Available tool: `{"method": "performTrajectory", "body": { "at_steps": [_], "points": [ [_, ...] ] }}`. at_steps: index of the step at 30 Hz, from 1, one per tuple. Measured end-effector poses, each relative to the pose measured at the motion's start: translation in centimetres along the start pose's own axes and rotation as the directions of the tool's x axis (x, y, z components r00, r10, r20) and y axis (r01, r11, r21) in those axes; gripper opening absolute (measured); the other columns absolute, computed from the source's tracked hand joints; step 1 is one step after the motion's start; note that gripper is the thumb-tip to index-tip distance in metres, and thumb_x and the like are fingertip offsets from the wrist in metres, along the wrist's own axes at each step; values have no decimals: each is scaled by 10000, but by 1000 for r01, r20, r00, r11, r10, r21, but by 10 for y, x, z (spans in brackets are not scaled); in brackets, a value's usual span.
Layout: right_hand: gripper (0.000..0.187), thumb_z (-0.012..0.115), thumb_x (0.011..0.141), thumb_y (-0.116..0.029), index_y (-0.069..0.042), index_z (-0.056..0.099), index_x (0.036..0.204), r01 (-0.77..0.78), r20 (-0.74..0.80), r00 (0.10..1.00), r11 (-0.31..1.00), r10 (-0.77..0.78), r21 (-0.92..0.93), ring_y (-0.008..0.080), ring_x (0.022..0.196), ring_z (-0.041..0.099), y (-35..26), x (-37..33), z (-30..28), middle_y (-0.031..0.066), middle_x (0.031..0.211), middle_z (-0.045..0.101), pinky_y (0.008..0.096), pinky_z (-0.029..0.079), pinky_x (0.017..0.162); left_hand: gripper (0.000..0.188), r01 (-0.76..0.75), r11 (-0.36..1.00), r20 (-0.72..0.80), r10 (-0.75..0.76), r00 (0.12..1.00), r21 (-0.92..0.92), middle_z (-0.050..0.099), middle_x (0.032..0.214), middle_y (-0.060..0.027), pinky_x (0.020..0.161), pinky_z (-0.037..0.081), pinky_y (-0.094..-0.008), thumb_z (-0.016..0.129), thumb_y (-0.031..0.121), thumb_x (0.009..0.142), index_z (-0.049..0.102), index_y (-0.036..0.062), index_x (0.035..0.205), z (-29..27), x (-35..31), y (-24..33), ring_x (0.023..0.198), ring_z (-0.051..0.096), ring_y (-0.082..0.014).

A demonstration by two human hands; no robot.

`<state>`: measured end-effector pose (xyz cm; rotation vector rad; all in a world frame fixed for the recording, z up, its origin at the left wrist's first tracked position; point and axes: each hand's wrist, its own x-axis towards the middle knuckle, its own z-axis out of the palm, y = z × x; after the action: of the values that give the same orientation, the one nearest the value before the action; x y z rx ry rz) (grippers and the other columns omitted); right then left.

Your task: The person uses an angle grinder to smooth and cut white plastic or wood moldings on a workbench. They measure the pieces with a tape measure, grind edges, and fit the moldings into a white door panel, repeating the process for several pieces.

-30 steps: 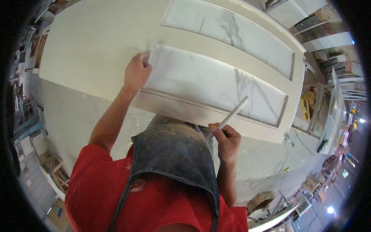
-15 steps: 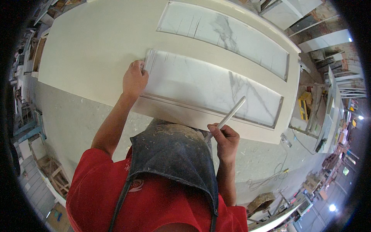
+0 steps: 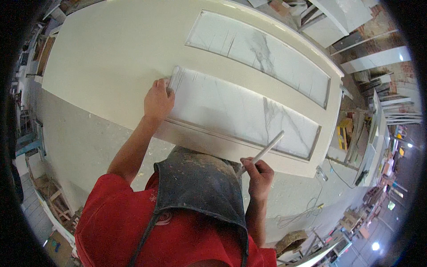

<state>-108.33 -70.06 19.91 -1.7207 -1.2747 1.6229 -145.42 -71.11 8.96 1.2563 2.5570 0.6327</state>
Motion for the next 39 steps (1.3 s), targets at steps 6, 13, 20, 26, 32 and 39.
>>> {"method": "performTrajectory", "body": {
  "at_steps": [6, 13, 20, 26, 32, 39],
  "points": [
    [190, 762, 922, -120, 66, 777, 961, -93, -120, 989, 996, 92, 0, 150, 818, 662, -5, -4, 10, 82, 855, 746, 303, 505, 794, 306, 26, 1000, 53, -27, 998, 6, 630, 1121, -184, 830, 581, -515, 646, 152, 919, 573, 43, 1196, 2, 1, 4, 980, 675, -397],
    [203, 691, 929, -131, 60, 749, 968, -192, -123, 976, 976, 179, -101, 211, 846, 700, -3, -12, 15, 157, 940, 776, 339, 540, 810, 292, 94, 993, 111, -86, 990, -77, 645, 1081, -192, 836, 560, -525, 643, 130, 921, 584, 47, 1195, 2, -5, 4, 987, 668, -403],
    [234, 739, 927, -169, 63, 762, 943, -249, -191, 958, 949, 213, -194, 168, 847, 697, -11, -7, 20, 123, 918, 768, 302, 537, 803, 311, 89, 989, 137, -105, 985, 122, 651, 1117, -166, 845, 581, -479, 656, 157, 933, 616, 34, 1216, 12, -4, -4, 1002, 684, -350],
    [240, 765, 962, -209, 24, 776, 1016, -175, -75, 984, 969, 164, -172, 98, 785, 622, -33, 2, 12, 26, 828, 708, 286, 510, 707, 307, 137, 991, 48, -136, 990, -9, 682, 1181, -140, 894, 554, -451, 629, 149, 949, 654, 47, 1237, 5, 1, -10, 1020, 693, -337],
    [225, 780, 942, -142, 42, 774, 1072, -89, 11, 996, 993, 88, 80, 119, 912, 672, -7, -5, -43, 75, 976, 762, 286, 547, 839, 367, 92, 995, -62, -95, 994, -41, 687, 1080, -134, 866, 542, -402, 645, 167, 942, 656, -6, 1266, -2, 1, 7, 962, 679, -286],
    [206, 790, 946, -142, 25, 772, 1065, 18, 71, 997, 990, -28, 137, 108, 894, 655, 26, -14, -128, 56, 948, 738, 278, 534, 802, 366, 35, 672, 70, 25, 997, -739, 660, 958, -21, 750, 486, -262, 654, 74, 944, 646, -43, 1290, -22, -43, 139, 819, 575, -85]
  ]
}}
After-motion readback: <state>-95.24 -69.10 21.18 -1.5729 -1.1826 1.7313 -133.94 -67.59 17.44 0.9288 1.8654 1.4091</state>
